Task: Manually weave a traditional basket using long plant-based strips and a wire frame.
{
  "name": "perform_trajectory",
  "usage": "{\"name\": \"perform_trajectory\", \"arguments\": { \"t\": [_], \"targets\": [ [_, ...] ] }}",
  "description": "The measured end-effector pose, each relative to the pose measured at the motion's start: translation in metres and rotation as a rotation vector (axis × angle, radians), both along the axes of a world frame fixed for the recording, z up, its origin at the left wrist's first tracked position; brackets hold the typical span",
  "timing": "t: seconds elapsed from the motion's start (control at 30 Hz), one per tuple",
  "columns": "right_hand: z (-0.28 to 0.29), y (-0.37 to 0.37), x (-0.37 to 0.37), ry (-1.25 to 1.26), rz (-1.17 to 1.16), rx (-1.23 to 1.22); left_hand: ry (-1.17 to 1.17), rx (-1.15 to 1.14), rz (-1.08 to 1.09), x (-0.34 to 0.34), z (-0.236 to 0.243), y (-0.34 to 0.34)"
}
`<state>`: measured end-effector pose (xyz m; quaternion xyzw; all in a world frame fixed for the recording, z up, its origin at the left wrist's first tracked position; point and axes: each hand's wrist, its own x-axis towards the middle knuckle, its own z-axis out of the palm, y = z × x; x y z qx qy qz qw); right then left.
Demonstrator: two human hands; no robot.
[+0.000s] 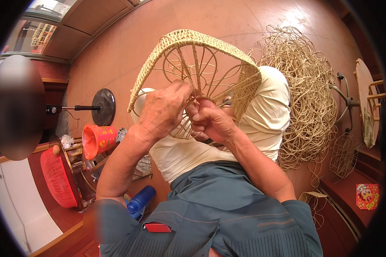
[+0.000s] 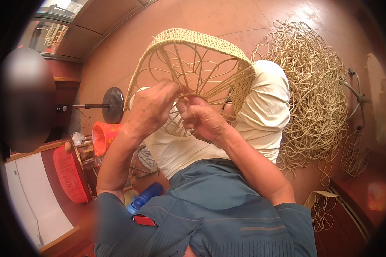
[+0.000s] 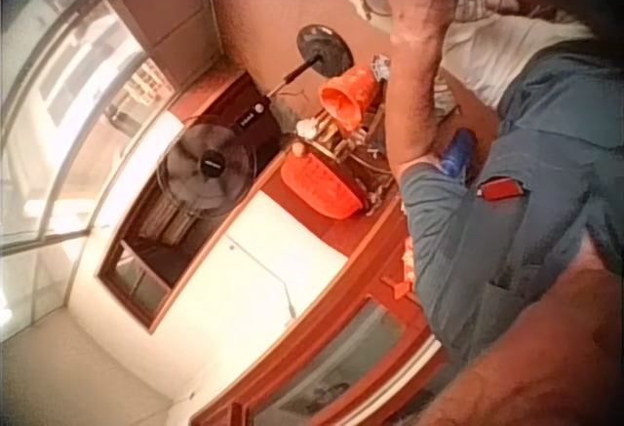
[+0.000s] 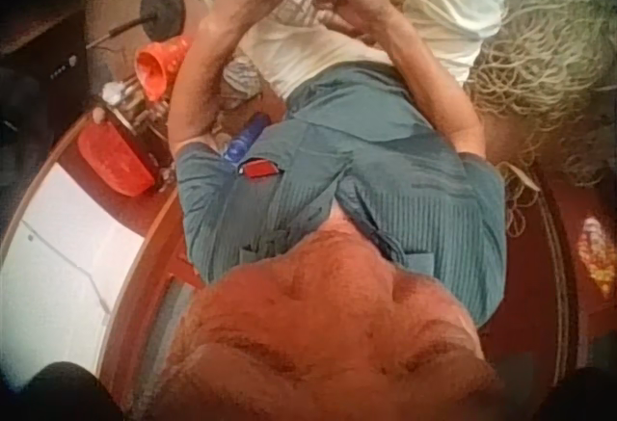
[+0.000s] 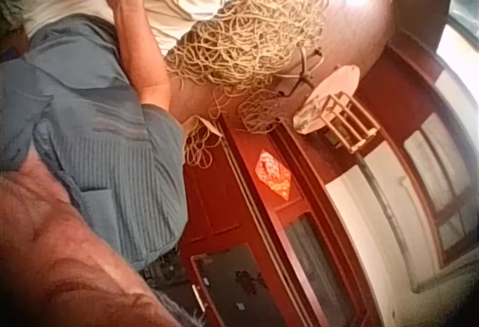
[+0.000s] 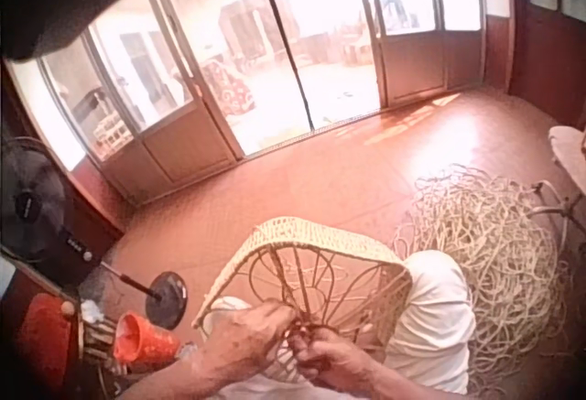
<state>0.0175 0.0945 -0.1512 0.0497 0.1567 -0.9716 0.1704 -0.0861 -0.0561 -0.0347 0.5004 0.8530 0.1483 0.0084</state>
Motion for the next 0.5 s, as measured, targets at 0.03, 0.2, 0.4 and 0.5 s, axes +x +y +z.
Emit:
{"name": "perform_trajectory", "arguments": {
  "t": [0.03, 0.2, 0.4, 0.5],
  "targets": [
    [-0.003, -0.001, -0.001, 0.012, 0.014, 0.172, -0.002, -0.025, 0.004, -0.001, 0.0, 0.0],
    [-0.003, -0.006, 0.003, 0.014, -0.072, 0.724, -0.009, -0.045, 0.016, -0.001, -0.003, 0.001],
    [0.004, -0.013, 0.017, 0.248, -0.421, 1.482, 0.011, 0.048, 0.06, 0.007, -0.013, -0.001],
    [0.015, -0.004, 0.032, 0.38, -0.418, 1.718, 0.034, 0.151, 0.073, 0.012, -0.015, -0.001]
  ]
}}
